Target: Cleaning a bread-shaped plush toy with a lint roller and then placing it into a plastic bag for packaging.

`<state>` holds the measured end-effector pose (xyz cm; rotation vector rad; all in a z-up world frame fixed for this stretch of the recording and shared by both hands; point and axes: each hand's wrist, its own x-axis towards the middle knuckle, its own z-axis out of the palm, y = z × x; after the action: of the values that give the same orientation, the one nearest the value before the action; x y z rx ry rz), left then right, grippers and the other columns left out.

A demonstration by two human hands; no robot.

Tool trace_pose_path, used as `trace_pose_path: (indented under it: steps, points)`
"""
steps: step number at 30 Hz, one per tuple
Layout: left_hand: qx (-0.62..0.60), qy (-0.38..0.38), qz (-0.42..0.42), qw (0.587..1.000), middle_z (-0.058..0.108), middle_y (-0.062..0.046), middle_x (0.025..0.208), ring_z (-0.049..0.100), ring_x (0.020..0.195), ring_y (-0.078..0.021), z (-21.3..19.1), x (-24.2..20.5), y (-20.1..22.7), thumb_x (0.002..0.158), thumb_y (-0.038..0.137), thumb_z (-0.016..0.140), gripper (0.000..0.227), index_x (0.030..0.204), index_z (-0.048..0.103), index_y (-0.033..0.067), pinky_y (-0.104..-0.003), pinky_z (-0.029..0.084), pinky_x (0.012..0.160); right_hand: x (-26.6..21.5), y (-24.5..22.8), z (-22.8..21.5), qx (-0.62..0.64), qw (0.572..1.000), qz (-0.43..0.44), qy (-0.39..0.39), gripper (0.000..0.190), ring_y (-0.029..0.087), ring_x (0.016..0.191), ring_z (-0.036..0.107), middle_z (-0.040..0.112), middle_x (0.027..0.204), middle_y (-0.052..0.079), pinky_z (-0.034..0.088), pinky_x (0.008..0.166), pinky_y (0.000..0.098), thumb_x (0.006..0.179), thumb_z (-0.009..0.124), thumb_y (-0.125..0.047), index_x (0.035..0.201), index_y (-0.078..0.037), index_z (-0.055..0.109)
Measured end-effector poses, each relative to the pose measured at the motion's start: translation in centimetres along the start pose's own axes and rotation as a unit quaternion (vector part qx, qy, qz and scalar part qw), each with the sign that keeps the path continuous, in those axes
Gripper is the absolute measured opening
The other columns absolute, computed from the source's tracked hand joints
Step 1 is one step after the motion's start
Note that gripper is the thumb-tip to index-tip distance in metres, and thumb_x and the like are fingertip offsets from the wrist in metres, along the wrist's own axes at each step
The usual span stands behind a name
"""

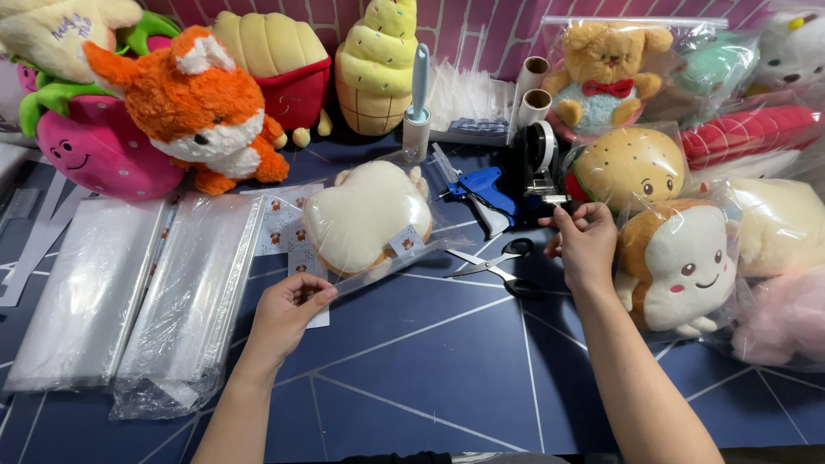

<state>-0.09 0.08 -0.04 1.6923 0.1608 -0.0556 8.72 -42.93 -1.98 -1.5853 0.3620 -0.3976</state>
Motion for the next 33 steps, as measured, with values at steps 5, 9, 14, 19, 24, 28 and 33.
trace_pose_path:
  steps: [5, 9, 14, 19, 24, 28, 33]
  points:
    - [-0.005, 0.001, 0.001, 1.0, 0.067, -0.01, 0.069, 0.056, 0.072, -0.0129, -0.1, 0.1, -0.2, 0.084, 0.012, 0.084, 0.016, 0.093, 0.079, -0.0001, -0.025, 0.046, 0.064, -1.8, -0.8, 1.1, 0.042, 0.999, -0.003, 0.027, 0.022, 0.023, 0.044, 0.063, 0.074, 0.09, 0.023, 0.056, 0.041, 0.0325, 0.106, 0.059, -0.005, 0.115, -0.008, 0.039]
    - [-0.006, 0.0, 0.001, 1.0, 0.067, -0.01, 0.069, 0.056, 0.072, -0.0131, -0.1, 0.2, -0.5, 0.084, 0.012, 0.084, 0.016, 0.093, 0.079, -0.0004, -0.025, 0.046, 0.064, -2.4, -0.7, 1.4, 0.063, 0.997, 0.018, 0.031, 0.023, 0.025, 0.049, 0.068, 0.074, 0.093, 0.024, 0.062, 0.047, 0.0361, 0.107, 0.059, -0.009, 0.121, -0.005, 0.04]
    - [-0.002, -0.002, -0.002, 1.0, 0.068, -0.01, 0.068, 0.056, 0.072, -0.0131, -0.1, 0.1, -0.4, 0.084, 0.013, 0.084, 0.016, 0.093, 0.079, -0.0005, -0.025, 0.046, 0.063, -1.9, -0.2, 1.5, 0.065, 0.996, 0.055, 0.034, 0.018, 0.025, 0.056, 0.072, 0.074, 0.093, 0.023, 0.065, 0.051, 0.037, 0.106, 0.059, -0.012, 0.118, -0.002, 0.048]
    - [0.002, -0.003, 0.001, 1.0, 0.068, -0.01, 0.068, 0.056, 0.071, -0.013, 0.0, 0.1, -0.3, 0.085, 0.012, 0.083, 0.015, 0.093, 0.079, -0.0006, -0.025, 0.046, 0.062, 0.0, 3.0, 0.6, 0.022, 0.999, 0.017, 0.047, 0.01, 0.023, 0.075, 0.072, 0.072, 0.096, 0.022, 0.067, 0.061, 0.0405, 0.106, 0.063, -0.009, 0.105, 0.001, 0.062]
    - [-0.007, 0.003, 0.003, 1.0, 0.068, -0.01, 0.068, 0.056, 0.071, -0.0124, 0.2, -0.1, 0.1, 0.083, 0.012, 0.085, 0.017, 0.092, 0.079, -0.0006, -0.024, 0.046, 0.062, 0.6, 4.3, 0.4, -0.089, 0.992, -0.078, 0.05, 0.011, 0.017, 0.064, 0.066, 0.066, 0.081, 0.014, 0.06, 0.058, 0.0292, 0.109, 0.064, -0.012, 0.106, -0.001, 0.066]
    - [-0.009, 0.004, 0.006, 1.0, 0.068, -0.01, 0.068, 0.056, 0.071, -0.0124, 0.2, 0.0, 0.0, 0.083, 0.012, 0.085, 0.017, 0.092, 0.079, -0.0006, -0.024, 0.046, 0.062, 0.6, 4.2, 0.1, -0.103, 0.989, -0.101, 0.045, 0.011, 0.018, 0.06, 0.066, 0.066, 0.08, 0.016, 0.057, 0.057, 0.0298, 0.11, 0.063, -0.01, 0.106, 0.0, 0.066]
    - [-0.006, 0.015, 0.013, 1.0, 0.068, -0.01, 0.068, 0.056, 0.071, -0.0121, 0.4, -0.3, 0.2, 0.084, 0.011, 0.084, 0.015, 0.092, 0.08, -0.0009, -0.024, 0.046, 0.061, 0.9, 4.4, -0.3, -0.121, 0.987, -0.097, 0.034, 0.011, 0.019, 0.058, 0.067, 0.066, 0.079, 0.016, 0.055, 0.056, 0.0302, 0.11, 0.063, -0.01, 0.106, -0.001, 0.068]
